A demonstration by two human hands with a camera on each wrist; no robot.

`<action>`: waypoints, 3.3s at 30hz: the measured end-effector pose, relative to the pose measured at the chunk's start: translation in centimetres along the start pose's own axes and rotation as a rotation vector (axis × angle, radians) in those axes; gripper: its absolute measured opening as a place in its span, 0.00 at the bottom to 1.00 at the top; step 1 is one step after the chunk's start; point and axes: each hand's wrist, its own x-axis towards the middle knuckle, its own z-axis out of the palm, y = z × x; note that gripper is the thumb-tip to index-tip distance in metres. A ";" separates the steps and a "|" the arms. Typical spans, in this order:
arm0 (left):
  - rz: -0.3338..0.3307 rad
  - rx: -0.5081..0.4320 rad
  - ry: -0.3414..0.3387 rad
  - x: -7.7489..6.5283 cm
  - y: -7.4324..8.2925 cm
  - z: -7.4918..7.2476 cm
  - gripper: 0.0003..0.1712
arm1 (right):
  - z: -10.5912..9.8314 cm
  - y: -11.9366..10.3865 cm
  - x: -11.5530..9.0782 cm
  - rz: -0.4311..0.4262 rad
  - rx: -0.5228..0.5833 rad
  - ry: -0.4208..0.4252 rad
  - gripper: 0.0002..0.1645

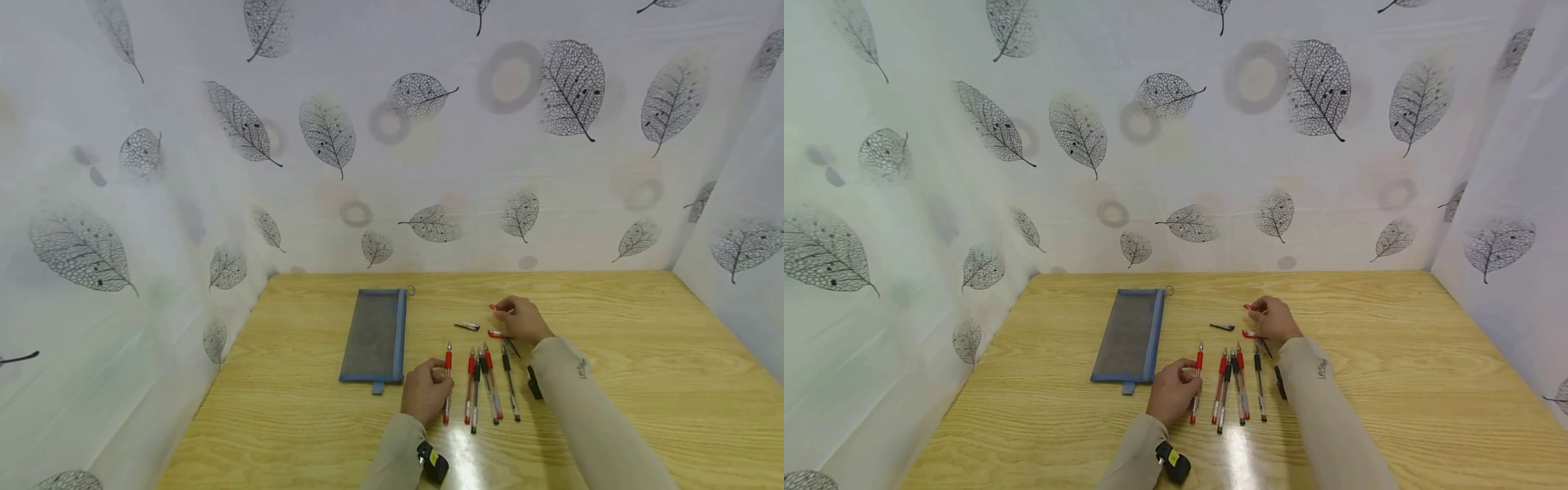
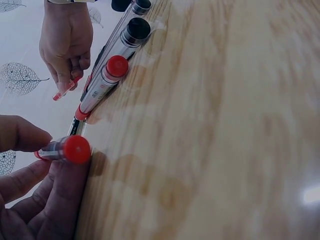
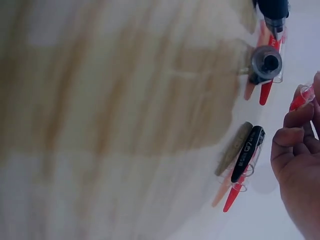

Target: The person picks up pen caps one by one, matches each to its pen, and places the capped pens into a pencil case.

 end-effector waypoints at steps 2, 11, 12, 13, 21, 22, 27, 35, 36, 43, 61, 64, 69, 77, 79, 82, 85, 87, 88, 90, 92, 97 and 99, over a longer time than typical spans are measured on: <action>0.002 -0.004 -0.001 0.0 0.0 0.0 0.16 | -0.1 0.0 -0.2 -0.001 0.031 0.006 0.17; 0.018 -0.032 -0.001 -0.1 -0.1 -0.1 0.16 | -0.3 0.4 -0.4 0.029 0.153 0.005 0.19; 0.019 -0.036 -0.003 -0.1 -0.1 -0.1 0.16 | -0.3 0.4 -0.4 0.030 0.161 0.012 0.19; 0.019 -0.040 -0.005 -0.1 -0.1 -0.2 0.16 | -0.3 0.4 -0.5 0.033 0.170 0.020 0.18; -0.018 -0.126 -0.056 -0.2 -0.1 -0.4 0.16 | -0.4 -0.4 -1.4 0.049 0.268 0.050 0.21; -0.025 -0.145 -0.067 -0.3 -0.1 -0.5 0.16 | -0.4 -0.5 -1.5 0.047 0.294 0.048 0.24; -0.052 -0.236 -0.122 -0.5 0.1 -0.6 0.17 | -0.3 -1.2 -2.3 -0.009 0.412 0.008 0.34; -0.086 -0.333 -0.183 -1.1 0.8 -1.4 0.18 | 0.4 -3.2 -3.9 -0.010 0.476 -0.013 0.28; -0.086 -0.338 -0.187 -1.1 0.8 -1.5 0.18 | 0.5 -3.5 -4.1 -0.009 0.481 -0.015 0.28; -0.068 -0.368 -0.216 -1.8 1.4 -2.0 0.18 | 1.6 -5.2 -5.3 -0.070 0.563 0.000 0.20; 0.003 -0.375 -0.259 -2.9 1.3 -2.4 0.18 | 4.3 -7.4 -7.7 -0.156 0.635 0.129 0.21; 0.014 -0.384 -0.266 -2.9 1.2 -2.4 0.17 | 4.4 -7.6 -7.8 -0.153 0.616 0.134 0.18; 0.018 -0.381 -0.260 -3.0 1.2 -2.5 0.17 | 4.4 -7.7 -8.1 -0.155 0.577 0.087 0.18; -0.028 -0.433 -0.277 -3.0 1.4 -2.5 0.16 | 4.5 -8.1 -8.5 -0.190 0.572 0.044 0.18; -0.046 -0.452 -0.276 -3.1 1.5 -2.4 0.14 | 4.4 -8.1 -8.7 -0.209 0.575 0.045 0.17; -0.082 -0.487 -0.276 -3.3 1.9 -2.3 0.13 | 4.4 -8.2 -8.9 -0.235 0.593 0.044 0.16; -0.126 -0.530 -0.278 -3.5 2.3 -2.3 0.12 | 4.3 -8.1 -9.1 -0.258 0.627 0.041 0.14; -0.145 -0.550 -0.278 -3.7 2.5 -2.3 0.12 | 4.3 -7.9 -9.3 -0.275 0.658 0.037 0.12; -0.154 -0.566 -0.280 -3.7 2.6 -2.3 0.12 | 4.3 -7.9 -9.4 -0.292 0.671 0.033 0.11; -0.162 -0.588 -0.283 -3.8 2.7 -2.3 0.12 | 4.4 -7.8 -9.5 -0.313 0.700 0.027 0.09; -0.160 -0.618 -0.285 -3.9 2.7 -2.3 0.12 | 4.5 -7.8 -9.5 -0.343 0.729 0.017 0.07; -0.153 -0.665 -0.295 -4.0 2.7 -2.2 0.11 | 4.7 -7.7 -9.6 -0.359 0.778 -0.017 0.07; -0.155 -0.665 -0.300 -4.0 2.7 -2.2 0.11 | 4.9 -7.8 -9.6 -0.355 0.784 -0.026 0.08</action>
